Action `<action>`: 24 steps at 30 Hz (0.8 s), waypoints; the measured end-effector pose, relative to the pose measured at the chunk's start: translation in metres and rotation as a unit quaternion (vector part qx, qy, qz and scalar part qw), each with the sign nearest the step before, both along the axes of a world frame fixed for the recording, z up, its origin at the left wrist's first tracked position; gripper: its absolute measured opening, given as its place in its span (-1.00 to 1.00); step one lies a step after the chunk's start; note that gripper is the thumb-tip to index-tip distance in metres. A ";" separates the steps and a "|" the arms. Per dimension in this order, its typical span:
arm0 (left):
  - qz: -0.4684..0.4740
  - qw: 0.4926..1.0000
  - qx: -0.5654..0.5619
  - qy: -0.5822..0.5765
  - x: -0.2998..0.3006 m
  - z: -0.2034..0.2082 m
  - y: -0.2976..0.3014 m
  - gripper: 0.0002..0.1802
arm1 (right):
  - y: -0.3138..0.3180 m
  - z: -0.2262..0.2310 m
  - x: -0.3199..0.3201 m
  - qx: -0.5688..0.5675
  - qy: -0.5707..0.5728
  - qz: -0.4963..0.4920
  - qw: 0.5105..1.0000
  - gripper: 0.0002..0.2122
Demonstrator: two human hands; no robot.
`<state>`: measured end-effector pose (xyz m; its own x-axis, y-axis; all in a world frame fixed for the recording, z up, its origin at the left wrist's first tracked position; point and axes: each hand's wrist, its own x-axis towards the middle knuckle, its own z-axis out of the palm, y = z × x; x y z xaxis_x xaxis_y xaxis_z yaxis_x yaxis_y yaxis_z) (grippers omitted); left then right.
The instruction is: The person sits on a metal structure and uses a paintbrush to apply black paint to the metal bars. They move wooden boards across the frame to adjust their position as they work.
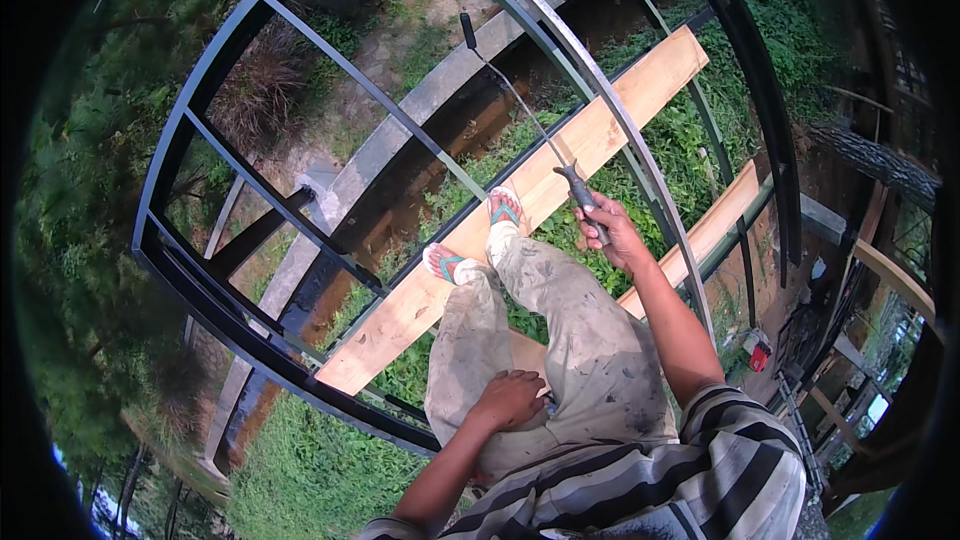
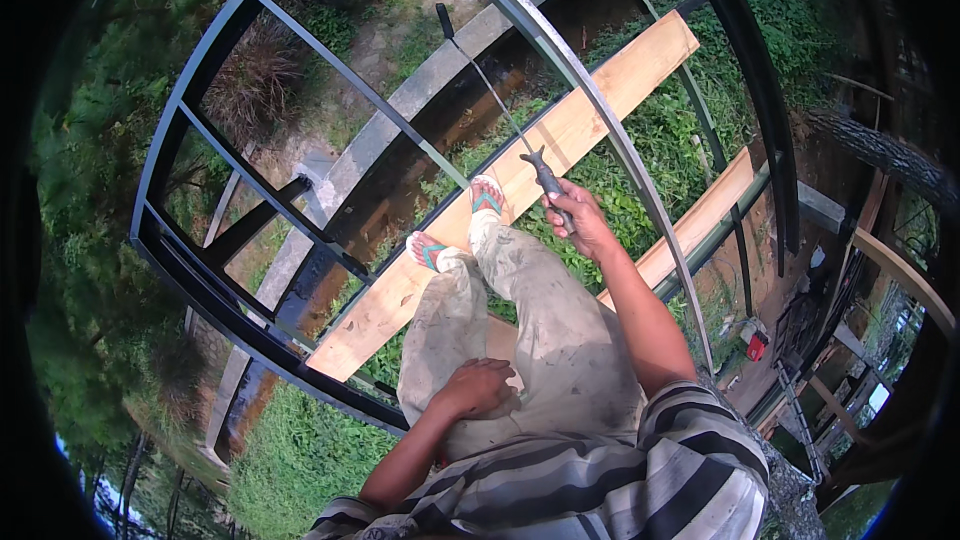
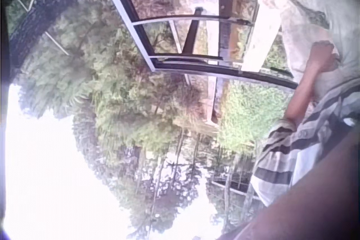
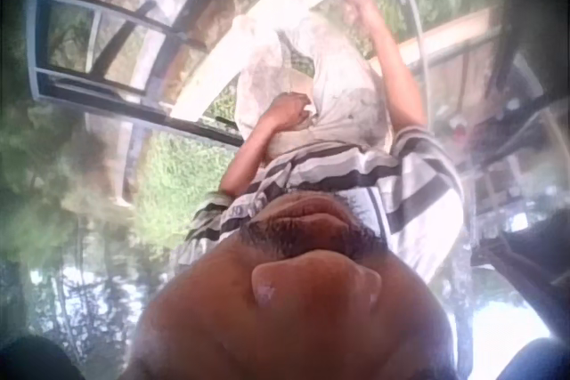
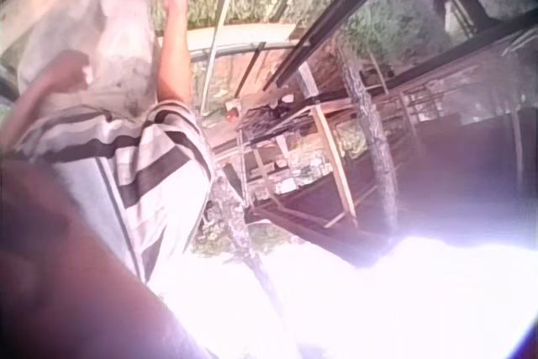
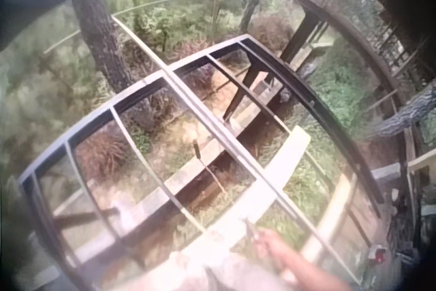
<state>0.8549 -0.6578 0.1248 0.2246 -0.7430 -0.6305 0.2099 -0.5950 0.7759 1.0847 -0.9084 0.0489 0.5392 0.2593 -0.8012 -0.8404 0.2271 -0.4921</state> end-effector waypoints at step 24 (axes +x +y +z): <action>0.456 0.887 0.080 -0.002 0.106 -0.237 -0.059 -0.59 | -0.094 -0.229 -0.044 -0.445 -0.042 0.211 0.869 -0.71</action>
<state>0.9606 -0.7172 -0.1121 0.6886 -0.1525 -0.7089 0.6569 -0.2828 0.6989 1.0403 -1.0026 -0.1805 0.6126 -0.2542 -0.7484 -0.7091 -0.5951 -0.3783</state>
